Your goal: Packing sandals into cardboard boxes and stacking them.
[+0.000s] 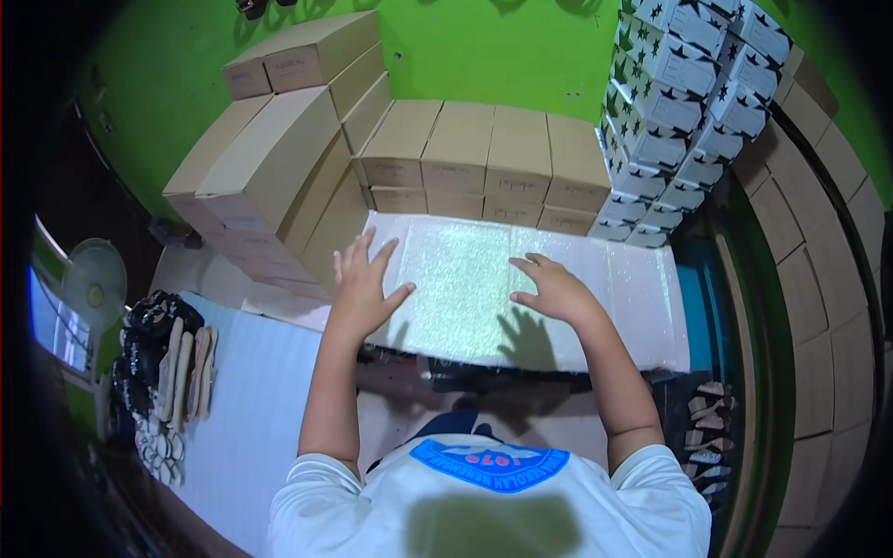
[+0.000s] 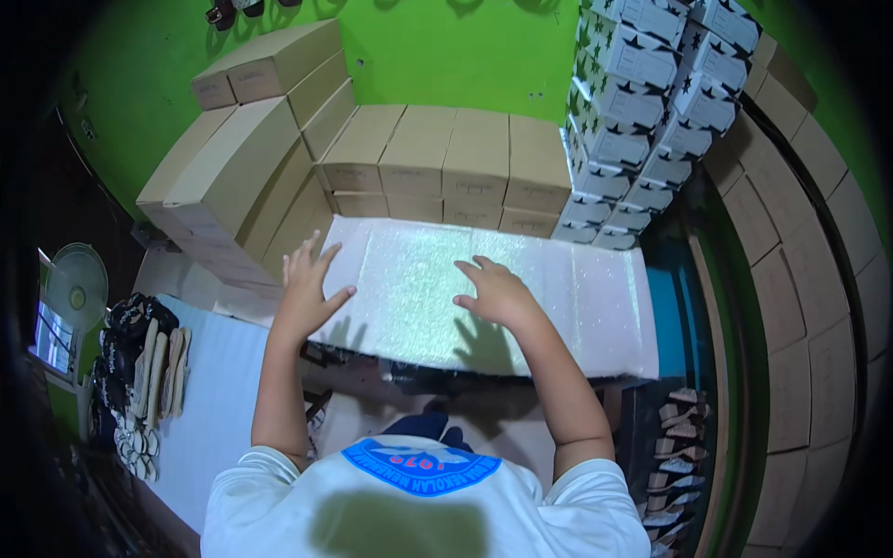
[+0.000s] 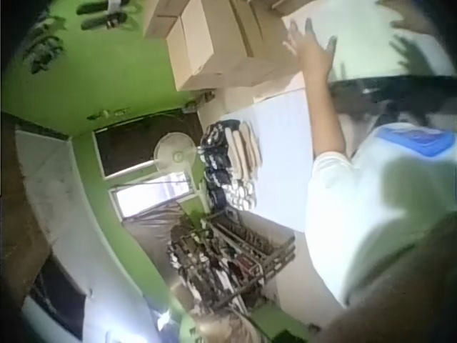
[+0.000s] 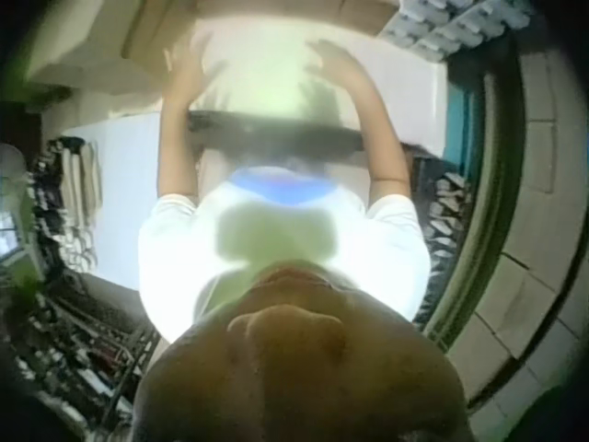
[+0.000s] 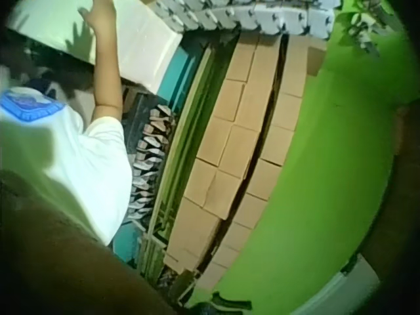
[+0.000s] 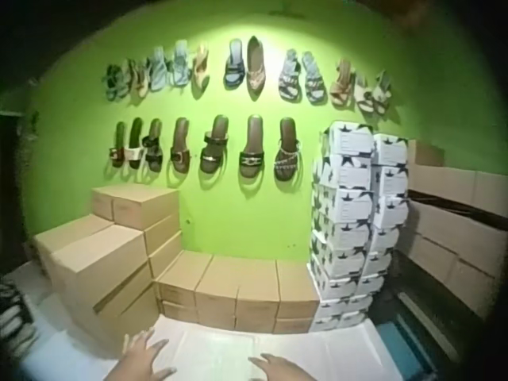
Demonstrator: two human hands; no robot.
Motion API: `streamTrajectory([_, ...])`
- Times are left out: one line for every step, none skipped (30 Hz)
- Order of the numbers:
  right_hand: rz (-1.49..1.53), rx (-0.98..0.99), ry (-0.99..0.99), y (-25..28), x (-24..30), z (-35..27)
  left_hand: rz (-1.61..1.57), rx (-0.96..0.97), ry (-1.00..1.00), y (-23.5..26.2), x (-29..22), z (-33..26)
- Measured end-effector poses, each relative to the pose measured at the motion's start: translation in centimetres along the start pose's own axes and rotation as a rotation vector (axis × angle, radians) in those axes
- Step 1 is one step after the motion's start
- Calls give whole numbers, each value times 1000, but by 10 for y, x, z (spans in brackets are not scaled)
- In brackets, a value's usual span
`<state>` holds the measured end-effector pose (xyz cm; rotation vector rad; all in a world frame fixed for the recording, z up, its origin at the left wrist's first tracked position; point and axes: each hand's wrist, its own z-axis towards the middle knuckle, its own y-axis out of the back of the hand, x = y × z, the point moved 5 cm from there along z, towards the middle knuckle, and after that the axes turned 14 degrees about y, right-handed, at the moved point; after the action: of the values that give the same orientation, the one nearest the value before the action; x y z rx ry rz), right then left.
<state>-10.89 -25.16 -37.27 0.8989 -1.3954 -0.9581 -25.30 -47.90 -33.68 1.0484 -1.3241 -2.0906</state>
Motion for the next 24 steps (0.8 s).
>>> streamTrajectory([8,3,-4,-7,7,-2,4,9,-1,6,8,-6])
streamTrajectory([8,22,-16,-9,13,-2,-4,-14,24,15,16,-8])
streamTrajectory([7,41,-27,-11,20,-1,-13,-38,48,23,25,-11])
streamTrajectory([7,38,-29,-10,30,0,-8,-61,61,29,37,-13])
streamTrajectory([-11,41,-14,-7,43,2,-9,-62,58,36,49,-14])
streamTrajectory([-30,42,1,-3,55,4,-19,-116,68,46,61,-14])
streamTrajectory([-31,37,0,1,64,7,-30,-170,77,57,73,-13])
streamTrajectory([-51,12,18,4,75,12,-76,-211,80,68,88,-11])
streamTrajectory([-70,-15,36,8,87,17,-72,-215,73,77,102,-8])
streamTrajectory([-65,-29,44,13,99,24,-105,-318,93,90,119,-4])
streamTrajectory([-63,-41,42,11,109,33,-137,-422,110,106,137,0])
streamTrajectory([-34,-87,76,11,121,43,-164,-501,127,119,154,4])
streamTrajectory([-4,-132,111,9,133,53,-160,-503,119,131,169,11])
streamTrajectory([5,-148,120,9,150,66,-218,-546,147,144,188,17])
streamTrajectory([6,-151,116,6,164,78,-278,-582,173,153,202,23])
streamTrajectory([80,-179,160,5,178,92,-319,-574,169,160,211,31])
streamTrajectory([156,-203,211,3,193,109,-315,-574,172,160,223,41])
streamTrajectory([158,-201,214,1,206,125,-347,-568,180,156,236,52])
streamTrajectory([190,-259,263,1,220,142,-381,-562,189,154,248,61])
streamTrajectory([221,-318,304,2,231,156,-376,-499,236,147,250,70])
streamTrajectory([223,-318,304,-2,239,175,-374,-499,237,141,253,75])
streamTrajectory([232,-375,328,-4,245,192,-405,-470,207,132,254,80])
streamTrajectory([238,-432,351,-4,252,207,-437,-441,177,125,253,85])
streamTrajectory([237,-432,349,-6,260,217,-439,-440,176,122,252,86])
